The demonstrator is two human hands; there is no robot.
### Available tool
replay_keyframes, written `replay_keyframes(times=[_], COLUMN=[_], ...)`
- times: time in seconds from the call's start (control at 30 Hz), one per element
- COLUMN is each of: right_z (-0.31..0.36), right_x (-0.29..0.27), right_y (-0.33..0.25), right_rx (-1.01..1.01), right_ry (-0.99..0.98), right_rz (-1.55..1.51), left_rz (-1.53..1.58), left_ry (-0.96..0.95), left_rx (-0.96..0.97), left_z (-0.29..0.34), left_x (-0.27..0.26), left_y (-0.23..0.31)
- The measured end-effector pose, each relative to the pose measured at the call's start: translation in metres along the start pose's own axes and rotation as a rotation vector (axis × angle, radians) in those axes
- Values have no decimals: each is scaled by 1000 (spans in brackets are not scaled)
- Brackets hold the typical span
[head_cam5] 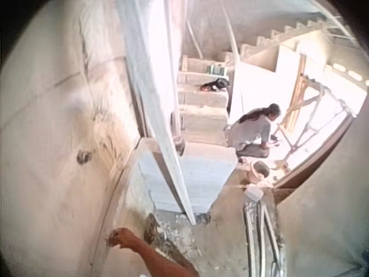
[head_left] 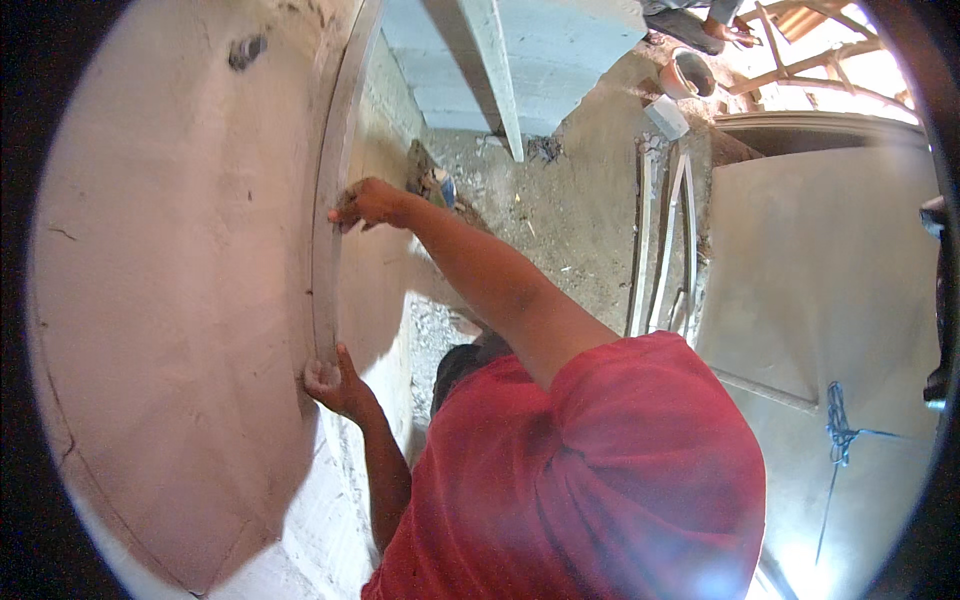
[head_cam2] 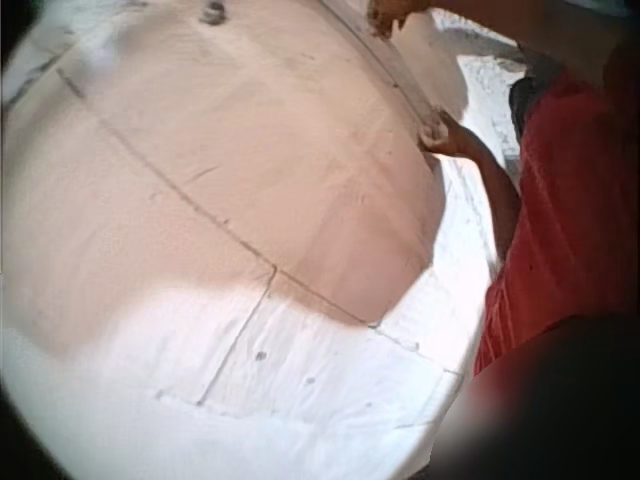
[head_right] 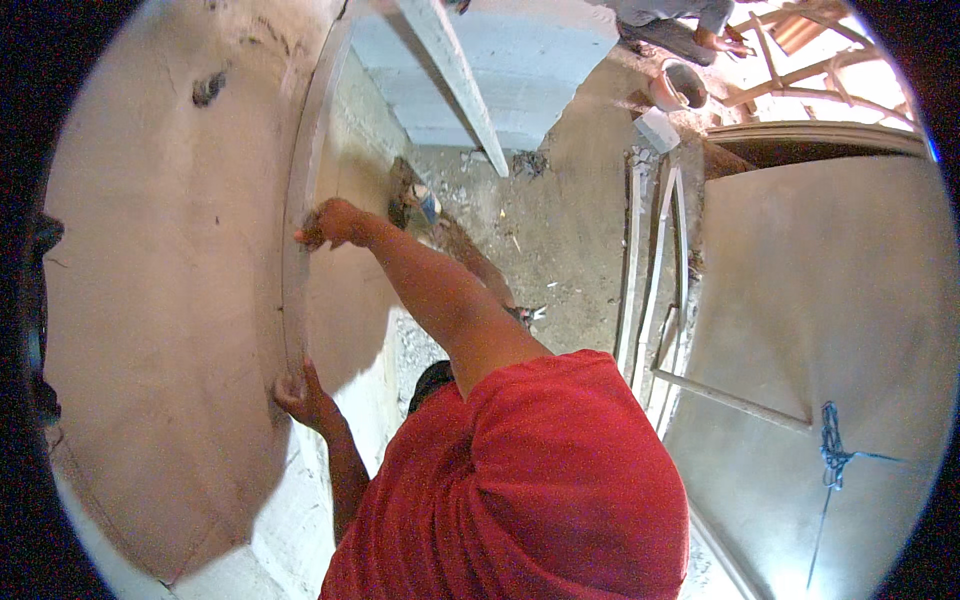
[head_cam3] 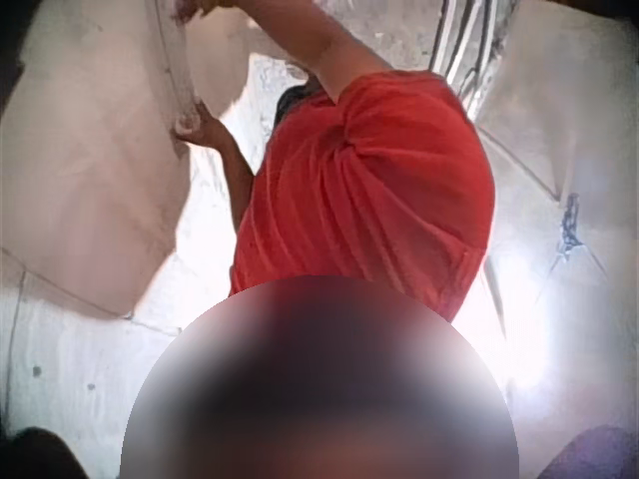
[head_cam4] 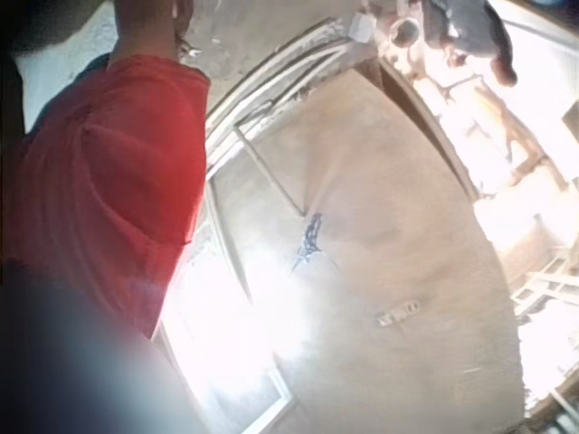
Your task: The person measures a wall opening with a tape measure, then cuts a metal frame piece with tin snips. They repeatedly measure and trim the frame to fit the opening, handling the metal pieces and tools on the floor.
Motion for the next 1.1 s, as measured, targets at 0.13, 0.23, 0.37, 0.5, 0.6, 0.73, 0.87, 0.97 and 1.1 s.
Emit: replay_keyframes(times=[0.13,0.23,0.37,0.5,0.6,0.73,0.87,0.97,1.1], right_z=[-14,-44,-61,-59,-34,-13,16,32,15], right_x=[-3,-8,21,-17,-11,14,21,39,49], right_y=[18,47,38,51,27,-1,26,34,33], right_rx=[82,19,-965,146,140,-144,255,309,79], right_ry=[-56,-89,-286,3,34,-207,-109,-249,-426], right_rz=[54,212,1406,290,91,111,-77,-46,96], left_rz=[585,852,1230,1285,1127,1038,889,1338,1501], left_ry=[16,-196,-500,-447,-249,-343,-286,-346,-211], left_rx=[-312,-544,-692,-446,-70,21,129,-147,-291], left_z=[5,4,-5,-17,-23,-17,-19,-18,-9], left_x=[7,27,59,90,83,90,94,107,103], left_y=[-38,-70,-85,-78,-77,-82,-77,-77,-74])
Point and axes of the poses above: each hand's wrist, its own z-axis away from the middle knuckle, its own x-axis out of the palm, y = z × x, the point moved 6 cm from there along -z, towards the middle knuckle, and after that the axes turned 1 degree about -z, right-handed, at the moved point
